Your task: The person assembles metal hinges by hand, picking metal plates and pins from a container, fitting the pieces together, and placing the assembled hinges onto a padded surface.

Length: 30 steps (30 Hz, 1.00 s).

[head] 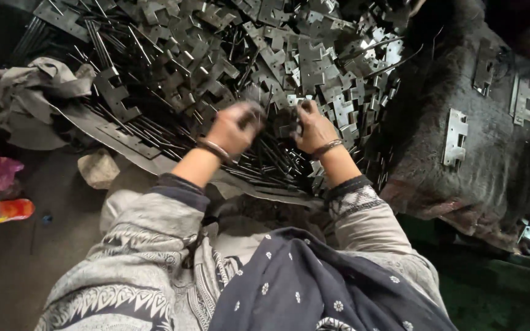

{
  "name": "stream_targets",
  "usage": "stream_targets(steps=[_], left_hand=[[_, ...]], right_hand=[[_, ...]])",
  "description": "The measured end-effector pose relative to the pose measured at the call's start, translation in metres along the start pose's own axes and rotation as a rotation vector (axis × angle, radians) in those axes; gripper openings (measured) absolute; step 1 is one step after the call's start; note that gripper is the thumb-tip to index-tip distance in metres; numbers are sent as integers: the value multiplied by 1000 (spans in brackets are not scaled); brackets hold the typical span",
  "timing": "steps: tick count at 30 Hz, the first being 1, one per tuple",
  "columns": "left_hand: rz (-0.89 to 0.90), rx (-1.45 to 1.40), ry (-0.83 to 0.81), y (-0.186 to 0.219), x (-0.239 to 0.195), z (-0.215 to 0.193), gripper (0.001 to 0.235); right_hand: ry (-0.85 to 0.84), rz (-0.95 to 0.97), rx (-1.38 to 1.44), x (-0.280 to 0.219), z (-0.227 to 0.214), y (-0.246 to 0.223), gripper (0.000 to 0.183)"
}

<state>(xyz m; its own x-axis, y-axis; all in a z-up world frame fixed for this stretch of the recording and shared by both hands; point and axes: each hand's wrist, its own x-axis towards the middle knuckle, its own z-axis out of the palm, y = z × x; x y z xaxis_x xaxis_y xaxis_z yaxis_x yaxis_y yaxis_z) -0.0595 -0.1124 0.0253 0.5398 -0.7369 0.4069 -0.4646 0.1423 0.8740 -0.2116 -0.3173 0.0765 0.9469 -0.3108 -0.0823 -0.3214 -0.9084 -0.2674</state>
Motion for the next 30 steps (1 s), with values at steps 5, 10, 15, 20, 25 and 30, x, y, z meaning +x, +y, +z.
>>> stream_targets(steps=[5,10,15,20,25,30], left_hand=[[295,727,-658,-19,-29,58,15],[342,846,-848,-21,-18,59,15],[333,566,-516,-19,-27,45,27],[-449,-796,211,-6,-30,77,32],[-874,-1616,69,48,-60,74,35],[-862,-1401,120,37,-68,118,52]], right_hand=[[63,-104,75,-25,-23,9,50],[439,23,295,-86,-33,47,14],[561,127,542,-141,-23,84,36],[538,514,1348,-154,-10,71,50],[632,290,1180,-132,15,0,46],[396,-213,401,-132,22,-65,54]])
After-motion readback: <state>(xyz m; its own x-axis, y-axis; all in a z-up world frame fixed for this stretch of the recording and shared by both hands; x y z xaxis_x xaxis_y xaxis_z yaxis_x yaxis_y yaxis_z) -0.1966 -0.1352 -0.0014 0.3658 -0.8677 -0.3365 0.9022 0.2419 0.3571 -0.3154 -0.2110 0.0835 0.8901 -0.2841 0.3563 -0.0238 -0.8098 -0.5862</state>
